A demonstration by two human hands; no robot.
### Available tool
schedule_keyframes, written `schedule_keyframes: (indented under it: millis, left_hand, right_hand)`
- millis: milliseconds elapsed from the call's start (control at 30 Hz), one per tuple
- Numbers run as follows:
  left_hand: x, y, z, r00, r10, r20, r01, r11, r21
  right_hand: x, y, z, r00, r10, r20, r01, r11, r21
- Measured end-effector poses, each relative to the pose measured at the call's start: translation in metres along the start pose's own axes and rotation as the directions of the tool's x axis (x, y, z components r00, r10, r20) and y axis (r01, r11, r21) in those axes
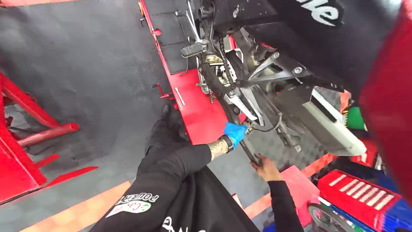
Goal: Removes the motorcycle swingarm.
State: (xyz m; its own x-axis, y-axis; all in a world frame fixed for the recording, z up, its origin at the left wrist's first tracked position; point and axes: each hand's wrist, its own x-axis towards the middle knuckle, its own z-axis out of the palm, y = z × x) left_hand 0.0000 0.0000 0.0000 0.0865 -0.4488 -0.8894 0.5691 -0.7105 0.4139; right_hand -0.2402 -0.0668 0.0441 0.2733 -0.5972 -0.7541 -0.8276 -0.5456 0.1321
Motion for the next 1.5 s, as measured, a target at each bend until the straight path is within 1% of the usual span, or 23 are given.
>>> schedule_keyframes:
  millis: [67, 167, 233, 267, 333, 400, 433, 500, 567, 633, 700, 767, 800, 867, 933, 967, 1033, 1100, 1167, 1267, 1367, 1433, 1500]
  left_hand:
    - [0.011, -0.014, 0.005, 0.999, 0.05, -0.01, -0.05, 0.998, -0.032]
    - [0.008, -0.024, 0.011, 0.997, 0.075, 0.003, -0.074, 0.992, -0.101]
    - [0.008, -0.032, 0.013, 0.996, 0.081, -0.023, -0.083, 0.983, -0.163]
    - [0.006, -0.035, 0.011, 0.996, 0.093, -0.004, -0.092, 0.974, -0.207]
    - [-0.003, -0.04, -0.004, 0.987, 0.141, 0.075, -0.121, 0.966, -0.226]
    - [-0.007, -0.048, -0.03, 0.976, 0.196, 0.092, -0.18, 0.971, -0.158]
    - [-0.003, -0.053, -0.05, 0.973, 0.225, 0.054, -0.216, 0.967, -0.133]
    - [0.013, -0.053, -0.095, 0.951, 0.289, -0.107, -0.303, 0.943, -0.142]
    - [0.032, -0.041, -0.139, 0.915, 0.325, -0.238, -0.37, 0.911, -0.179]
    - [0.05, -0.022, -0.166, 0.886, 0.338, -0.316, -0.409, 0.892, -0.193]
    - [0.06, -0.002, -0.169, 0.838, 0.381, -0.39, -0.455, 0.883, -0.116]
    - [0.063, 0.0, -0.149, 0.752, 0.476, -0.457, -0.504, 0.861, 0.067]
    - [0.059, 0.0, -0.138, 0.703, 0.547, -0.455, -0.534, 0.828, 0.171]
    - [0.048, 0.003, -0.12, 0.629, 0.687, -0.364, -0.567, 0.726, 0.389]
    - [0.043, 0.004, -0.106, 0.6, 0.763, -0.242, -0.565, 0.618, 0.546]
    - [0.043, 0.005, -0.101, 0.604, 0.777, -0.179, -0.55, 0.569, 0.612]
    - [0.044, 0.008, -0.091, 0.634, 0.771, -0.058, -0.514, 0.476, 0.713]
    - [0.047, 0.005, -0.082, 0.671, 0.741, 0.019, -0.486, 0.42, 0.766]
    - [0.053, -0.004, -0.07, 0.704, 0.705, 0.083, -0.475, 0.381, 0.793]
    - [0.059, -0.029, -0.057, 0.75, 0.649, 0.13, -0.45, 0.356, 0.819]
    - [0.054, -0.048, -0.058, 0.784, 0.608, 0.13, -0.412, 0.352, 0.84]
    - [0.058, -0.052, -0.063, 0.805, 0.583, 0.11, -0.388, 0.378, 0.841]
    - [0.063, -0.067, -0.077, 0.838, 0.541, 0.074, -0.348, 0.425, 0.835]
  right_hand:
    - [-0.014, -0.001, -0.01, 1.0, -0.021, 0.009, 0.021, 1.0, -0.005]
    - [-0.037, -0.006, -0.018, 0.999, -0.043, 0.011, 0.043, 0.999, 0.007]
    - [-0.047, -0.01, -0.018, 0.998, -0.056, 0.009, 0.056, 0.998, 0.038]
    - [-0.049, -0.011, -0.018, 0.998, -0.068, 0.004, 0.068, 0.996, 0.055]
    - [-0.051, -0.013, -0.013, 0.997, -0.081, -0.012, 0.082, 0.992, 0.1]
    - [-0.044, -0.012, 0.0, 0.997, -0.071, -0.029, 0.075, 0.986, 0.149]
    - [-0.037, -0.012, 0.01, 0.997, -0.067, -0.044, 0.074, 0.982, 0.172]
    - [-0.017, -0.013, 0.027, 0.996, -0.056, -0.065, 0.068, 0.977, 0.204]
    - [0.001, -0.017, 0.043, 0.994, -0.061, -0.095, 0.082, 0.97, 0.231]
    - [0.013, -0.025, 0.054, 0.991, -0.069, -0.113, 0.093, 0.969, 0.229]
    - [0.025, -0.039, 0.063, 0.99, -0.058, -0.129, 0.089, 0.965, 0.246]
    - [0.037, -0.05, 0.077, 0.99, -0.035, -0.138, 0.073, 0.956, 0.283]
    - [0.044, -0.056, 0.085, 0.989, -0.025, -0.146, 0.069, 0.95, 0.303]
    - [0.059, -0.068, 0.098, 0.984, -0.012, -0.176, 0.072, 0.938, 0.338]
    - [0.069, -0.078, 0.112, 0.983, -0.004, -0.184, 0.074, 0.923, 0.377]
    - [0.073, -0.083, 0.118, 0.983, -0.003, -0.185, 0.077, 0.916, 0.393]
    - [0.082, -0.089, 0.128, 0.985, 0.006, -0.17, 0.072, 0.891, 0.447]
    - [0.098, -0.096, 0.142, 0.989, -0.014, -0.145, 0.088, 0.853, 0.514]
    - [0.114, -0.103, 0.148, 0.99, -0.051, -0.13, 0.112, 0.842, 0.527]
    - [0.129, -0.123, 0.137, 0.995, -0.063, -0.082, 0.093, 0.891, 0.445]
    - [0.146, -0.133, 0.134, 0.994, -0.095, -0.059, 0.111, 0.908, 0.404]
    - [0.149, -0.138, 0.122, 0.993, -0.105, -0.059, 0.119, 0.923, 0.367]
    - [0.147, -0.148, 0.135, 0.996, -0.08, -0.047, 0.092, 0.922, 0.377]
